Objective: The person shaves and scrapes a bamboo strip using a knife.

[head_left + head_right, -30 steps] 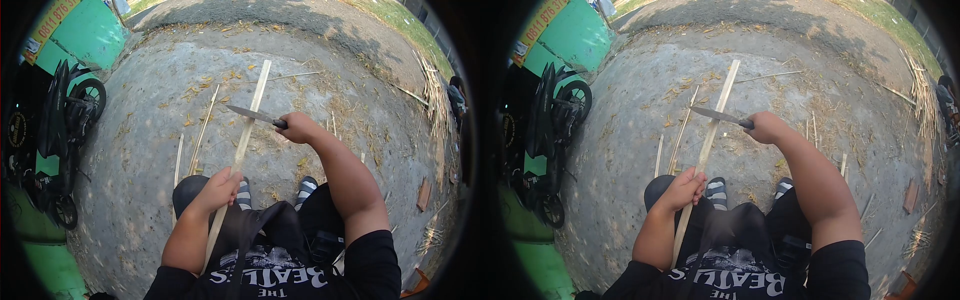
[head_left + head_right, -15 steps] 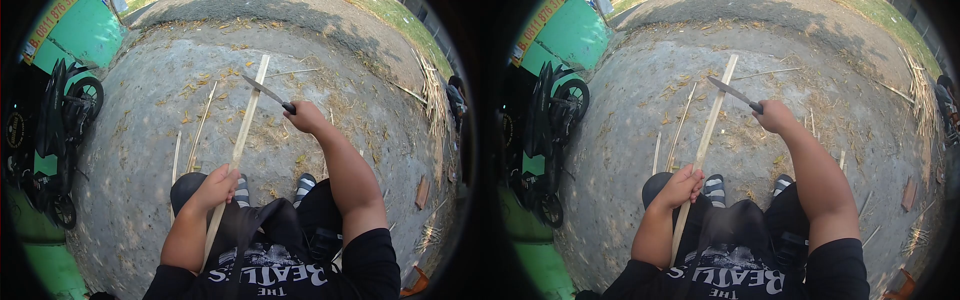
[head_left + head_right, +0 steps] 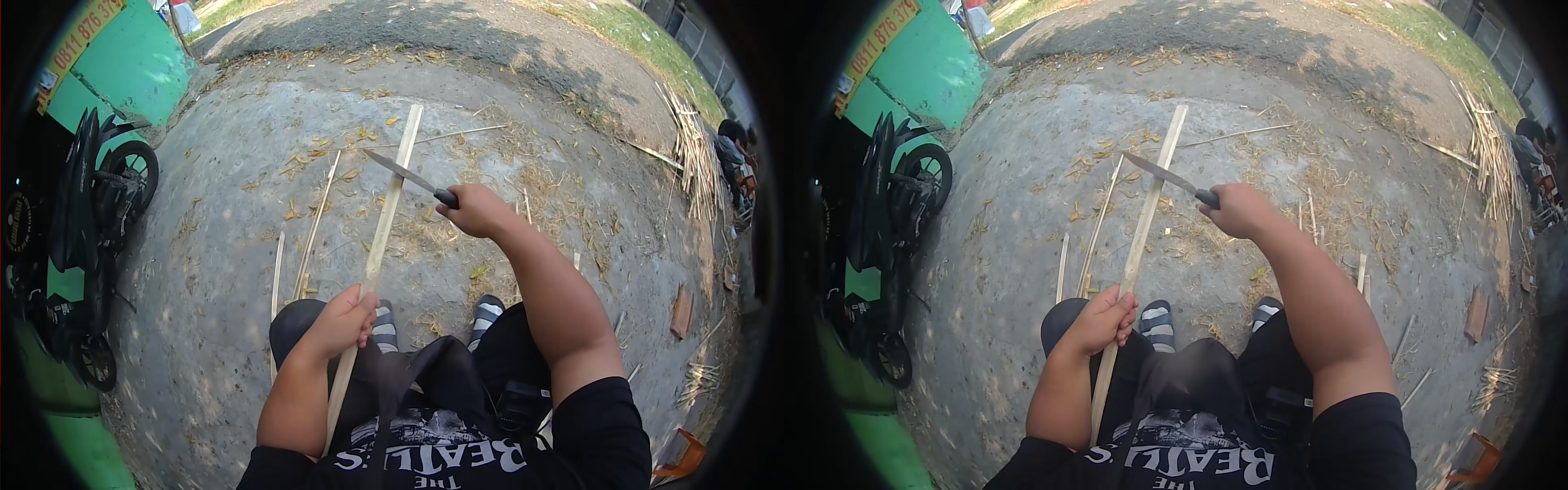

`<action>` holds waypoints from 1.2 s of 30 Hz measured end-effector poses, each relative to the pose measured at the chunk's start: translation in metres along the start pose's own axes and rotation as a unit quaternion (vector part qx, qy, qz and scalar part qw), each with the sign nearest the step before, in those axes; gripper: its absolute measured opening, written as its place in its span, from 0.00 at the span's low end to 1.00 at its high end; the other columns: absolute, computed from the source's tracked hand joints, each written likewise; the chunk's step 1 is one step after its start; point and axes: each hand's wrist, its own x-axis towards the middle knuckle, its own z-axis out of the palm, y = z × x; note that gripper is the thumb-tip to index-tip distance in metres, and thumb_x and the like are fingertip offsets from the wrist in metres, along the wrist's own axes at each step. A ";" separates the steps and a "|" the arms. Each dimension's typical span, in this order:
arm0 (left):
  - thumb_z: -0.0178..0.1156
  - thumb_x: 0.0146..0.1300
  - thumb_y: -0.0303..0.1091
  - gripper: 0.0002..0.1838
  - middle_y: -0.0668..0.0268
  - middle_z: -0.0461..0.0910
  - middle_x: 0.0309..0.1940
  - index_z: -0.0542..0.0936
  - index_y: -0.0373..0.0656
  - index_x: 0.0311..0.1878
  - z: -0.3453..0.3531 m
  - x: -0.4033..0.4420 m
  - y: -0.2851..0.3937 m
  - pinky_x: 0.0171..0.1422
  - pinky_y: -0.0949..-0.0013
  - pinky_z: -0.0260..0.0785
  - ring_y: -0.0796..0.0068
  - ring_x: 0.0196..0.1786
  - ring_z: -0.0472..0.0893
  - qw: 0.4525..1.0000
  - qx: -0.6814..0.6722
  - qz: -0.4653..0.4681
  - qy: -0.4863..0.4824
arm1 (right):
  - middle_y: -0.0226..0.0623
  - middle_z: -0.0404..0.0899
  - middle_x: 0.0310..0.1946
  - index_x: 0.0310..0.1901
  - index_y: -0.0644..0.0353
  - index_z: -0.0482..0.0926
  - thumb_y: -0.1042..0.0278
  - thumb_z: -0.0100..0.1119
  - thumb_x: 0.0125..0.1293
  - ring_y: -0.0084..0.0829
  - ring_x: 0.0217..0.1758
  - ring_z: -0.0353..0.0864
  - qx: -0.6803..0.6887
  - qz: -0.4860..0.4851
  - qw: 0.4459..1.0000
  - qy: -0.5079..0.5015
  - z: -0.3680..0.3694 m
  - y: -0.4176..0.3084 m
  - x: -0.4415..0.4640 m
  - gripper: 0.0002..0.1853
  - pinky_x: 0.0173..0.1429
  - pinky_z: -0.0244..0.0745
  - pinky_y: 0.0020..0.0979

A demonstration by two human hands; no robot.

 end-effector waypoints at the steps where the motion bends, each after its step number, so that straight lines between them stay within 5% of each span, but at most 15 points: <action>1: 0.50 0.86 0.44 0.13 0.73 0.69 0.26 0.72 0.44 0.49 0.002 0.001 0.002 0.30 0.73 0.70 0.82 0.23 0.70 1.000 -0.008 -0.004 -0.003 | 0.48 0.89 0.41 0.47 0.57 0.87 0.49 0.64 0.73 0.51 0.47 0.88 -0.010 -0.038 0.999 -0.030 0.000 -0.014 -0.008 0.18 0.53 0.81 0.49; 5: 0.50 0.86 0.44 0.13 0.73 0.69 0.26 0.72 0.44 0.49 0.005 0.004 0.000 0.30 0.73 0.69 0.83 0.23 0.70 1.000 0.007 0.002 -0.005 | 0.49 0.87 0.35 0.44 0.54 0.87 0.48 0.67 0.71 0.54 0.41 0.86 0.001 -0.177 0.976 -0.125 0.020 -0.040 -0.021 0.16 0.47 0.79 0.50; 8: 0.50 0.86 0.44 0.13 0.74 0.68 0.25 0.72 0.44 0.49 0.004 0.004 -0.001 0.29 0.73 0.69 0.83 0.23 0.70 1.000 0.012 0.005 -0.005 | 0.47 0.88 0.38 0.46 0.55 0.88 0.49 0.66 0.71 0.53 0.45 0.87 -0.062 -0.116 0.986 -0.104 0.017 -0.028 -0.006 0.17 0.51 0.80 0.50; 10: 0.50 0.86 0.44 0.13 0.74 0.68 0.25 0.72 0.44 0.49 0.002 0.002 -0.001 0.29 0.73 0.69 0.83 0.23 0.70 1.000 0.001 0.005 0.005 | 0.48 0.88 0.38 0.46 0.56 0.88 0.49 0.65 0.71 0.53 0.46 0.87 0.020 -0.012 0.999 -0.048 0.009 -0.007 0.004 0.18 0.52 0.81 0.50; 19: 0.49 0.86 0.43 0.12 0.74 0.69 0.27 0.72 0.44 0.49 0.006 0.004 0.001 0.30 0.74 0.69 0.84 0.24 0.70 1.000 0.002 0.009 -0.019 | 0.48 0.87 0.33 0.43 0.56 0.86 0.49 0.67 0.71 0.54 0.40 0.86 -0.013 -0.173 0.974 -0.144 0.018 -0.045 -0.030 0.16 0.45 0.79 0.50; 24: 0.50 0.85 0.44 0.13 0.74 0.69 0.27 0.73 0.43 0.50 0.003 0.003 -0.003 0.28 0.74 0.66 0.84 0.25 0.68 1.000 -0.013 0.010 -0.007 | 0.49 0.88 0.37 0.45 0.59 0.88 0.49 0.67 0.70 0.51 0.44 0.88 0.006 -0.023 0.997 -0.072 0.003 -0.007 -0.001 0.19 0.51 0.80 0.49; 32: 0.50 0.86 0.44 0.13 0.74 0.69 0.26 0.73 0.45 0.49 0.014 0.007 0.006 0.29 0.72 0.67 0.84 0.25 0.68 1.000 0.004 0.006 -0.026 | 0.49 0.88 0.38 0.46 0.57 0.88 0.48 0.65 0.72 0.53 0.46 0.87 -0.023 -0.114 0.984 -0.136 -0.002 -0.046 -0.036 0.19 0.52 0.80 0.50; 36: 0.51 0.85 0.45 0.13 0.74 0.70 0.28 0.73 0.44 0.51 0.020 0.012 0.006 0.30 0.74 0.68 0.83 0.27 0.70 0.998 0.015 0.016 -0.057 | 0.49 0.88 0.39 0.46 0.56 0.88 0.48 0.66 0.72 0.53 0.47 0.87 -0.037 -0.033 0.995 -0.082 -0.015 -0.034 -0.045 0.18 0.52 0.80 0.50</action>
